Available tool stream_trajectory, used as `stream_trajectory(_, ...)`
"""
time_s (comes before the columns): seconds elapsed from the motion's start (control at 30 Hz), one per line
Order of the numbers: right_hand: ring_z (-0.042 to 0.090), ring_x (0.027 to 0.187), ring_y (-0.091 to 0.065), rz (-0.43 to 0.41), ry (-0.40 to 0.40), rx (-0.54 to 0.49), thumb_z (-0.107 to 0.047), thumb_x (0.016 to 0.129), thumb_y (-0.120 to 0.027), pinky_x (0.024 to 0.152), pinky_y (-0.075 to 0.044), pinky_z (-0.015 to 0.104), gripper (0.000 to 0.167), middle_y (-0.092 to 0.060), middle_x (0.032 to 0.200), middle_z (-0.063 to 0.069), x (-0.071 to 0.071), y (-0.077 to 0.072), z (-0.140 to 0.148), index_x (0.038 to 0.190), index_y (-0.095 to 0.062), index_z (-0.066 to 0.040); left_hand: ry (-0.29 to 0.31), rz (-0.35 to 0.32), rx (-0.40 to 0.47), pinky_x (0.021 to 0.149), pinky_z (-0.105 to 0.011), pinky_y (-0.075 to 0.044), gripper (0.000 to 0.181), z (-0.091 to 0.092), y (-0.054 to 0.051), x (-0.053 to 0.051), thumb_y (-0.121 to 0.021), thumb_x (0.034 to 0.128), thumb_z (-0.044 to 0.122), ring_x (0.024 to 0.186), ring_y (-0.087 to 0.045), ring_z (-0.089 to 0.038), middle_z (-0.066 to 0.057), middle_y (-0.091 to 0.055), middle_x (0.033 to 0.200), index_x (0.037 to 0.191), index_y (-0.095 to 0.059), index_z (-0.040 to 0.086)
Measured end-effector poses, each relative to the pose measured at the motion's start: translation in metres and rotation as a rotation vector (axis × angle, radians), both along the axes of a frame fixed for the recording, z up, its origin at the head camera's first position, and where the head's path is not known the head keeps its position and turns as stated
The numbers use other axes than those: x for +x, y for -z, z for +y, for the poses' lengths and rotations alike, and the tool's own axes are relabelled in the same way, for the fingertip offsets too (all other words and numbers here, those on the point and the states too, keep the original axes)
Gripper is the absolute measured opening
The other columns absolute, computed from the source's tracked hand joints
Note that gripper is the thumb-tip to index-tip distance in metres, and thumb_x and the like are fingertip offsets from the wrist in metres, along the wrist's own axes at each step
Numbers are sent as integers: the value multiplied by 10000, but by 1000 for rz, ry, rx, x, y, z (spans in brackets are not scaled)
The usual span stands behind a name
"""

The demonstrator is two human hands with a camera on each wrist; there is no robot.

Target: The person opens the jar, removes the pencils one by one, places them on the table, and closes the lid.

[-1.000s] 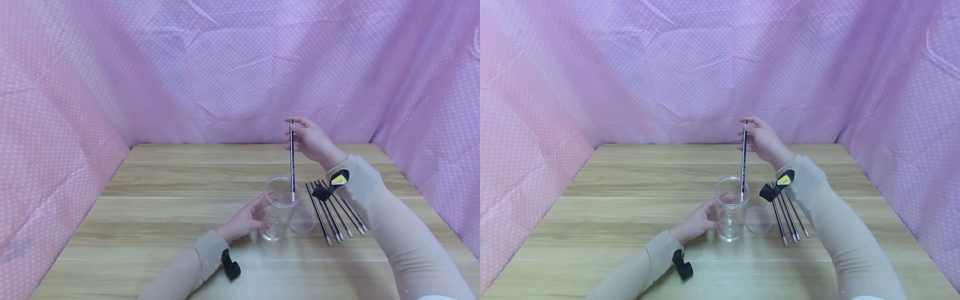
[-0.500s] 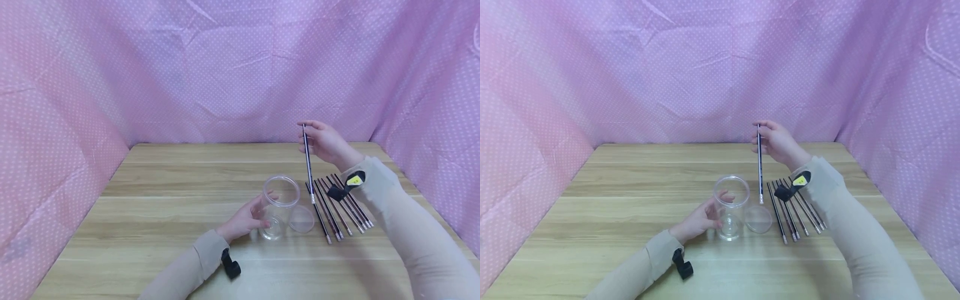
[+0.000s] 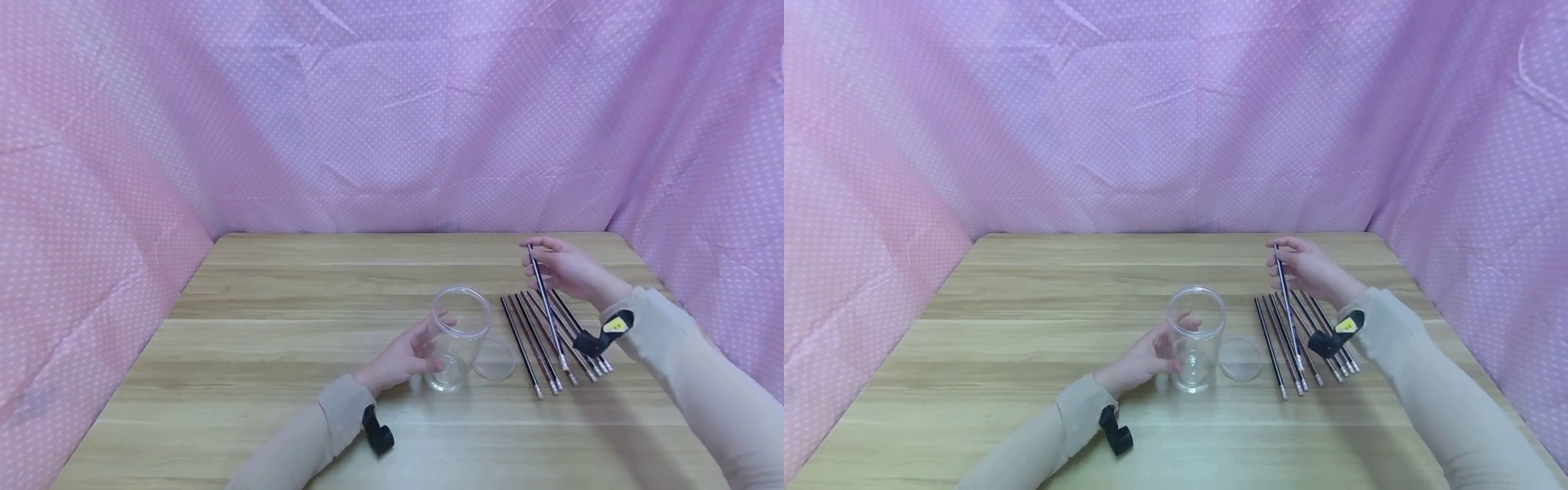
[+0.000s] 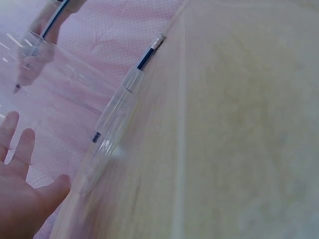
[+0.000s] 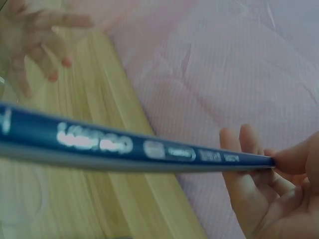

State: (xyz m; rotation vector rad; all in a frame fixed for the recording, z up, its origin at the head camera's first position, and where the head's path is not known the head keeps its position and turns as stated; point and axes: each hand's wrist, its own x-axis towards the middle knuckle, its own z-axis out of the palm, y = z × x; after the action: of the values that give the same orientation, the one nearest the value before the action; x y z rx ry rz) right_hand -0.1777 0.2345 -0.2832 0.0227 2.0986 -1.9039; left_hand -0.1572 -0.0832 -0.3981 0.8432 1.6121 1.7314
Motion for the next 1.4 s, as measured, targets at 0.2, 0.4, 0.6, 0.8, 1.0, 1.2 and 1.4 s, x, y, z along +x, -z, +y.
stream_trajectory(0.2, 56, 778, -585, -11, -47, 180, -152, 1025, -363, 695, -578, 304, 235, -560, 895, -23, 6, 21, 19, 1243, -450, -147, -6, -14, -7, 1189, -468, -156, 872, 0, 1, 2, -619, 797, -117, 1444, -200, -259, -73, -319, 1536, 1514, -188, 131)
stream_trajectory(0.4, 89, 774, -589, -1, -95, 298, -84, 1013, -344, 721, -592, 400, 445, -532, 930, 50, 9, 37, 37, 1400, -222, 99, 8, -15, 11, 1187, -482, -152, 871, 1, 3, 2, -622, 804, -102, 1447, -184, -290, -70, -299, 1545, 1518, -168, 106)
stream_trajectory(0.6, 95, 792, -605, 22, -42, 349, -98, 1018, -344, 720, -592, 367, 345, -546, 928, 17, 7, 47, 66, 1342, -327, 20, 11, -26, 31, 1182, -482, -177, 878, 1, 3, 3, -627, 806, -99, 1439, -214, -285, -64, -295, 1547, 1519, -179, 146)
stream_trajectory(0.8, 85, 789, -599, 42, -26, 346, -107, 1021, -341, 720, -591, 351, 205, -547, 895, -10, 3, 49, 83, 1192, -424, -185, 5, -22, 25, 1181, -489, -172, 883, 2, 3, 3, -621, 806, -112, 1430, -228, -317, -83, -301, 1542, 1520, -149, 105)
stream_trajectory(1.0, 83, 781, -595, 30, -15, 380, -86, 1021, -324, 702, -586, 324, 286, -565, 887, -35, -3, 52, 90, 1292, -357, -3, -1, 0, 7, 1179, -478, -192, 874, 4, 3, 2, -620, 807, -111, 1426, -246, -302, -85, -314, 1536, 1517, -170, 128)
stream_trajectory(1.2, 75, 712, -579, 23, -21, 455, -47, 1016, -281, 635, -562, 302, 404, -564, 870, -8, -10, 61, 98, 1369, -186, 126, 6, 2, 18, 1181, -474, -188, 885, 0, 2, -1, -621, 800, -121, 1432, -240, -275, -105, -306, 1537, 1518, -154, 102)
stream_trajectory(1.4, 50, 672, -590, 45, -15, 550, 14, 994, -291, 592, -547, 269, 383, -608, 844, 24, -11, 74, 108, 1329, -225, 187, 30, -9, 31, 1180, -483, -184, 883, -4, 0, -4, -615, 804, -119, 1437, -222, -284, -116, -283, 1545, 1519, -137, 85)
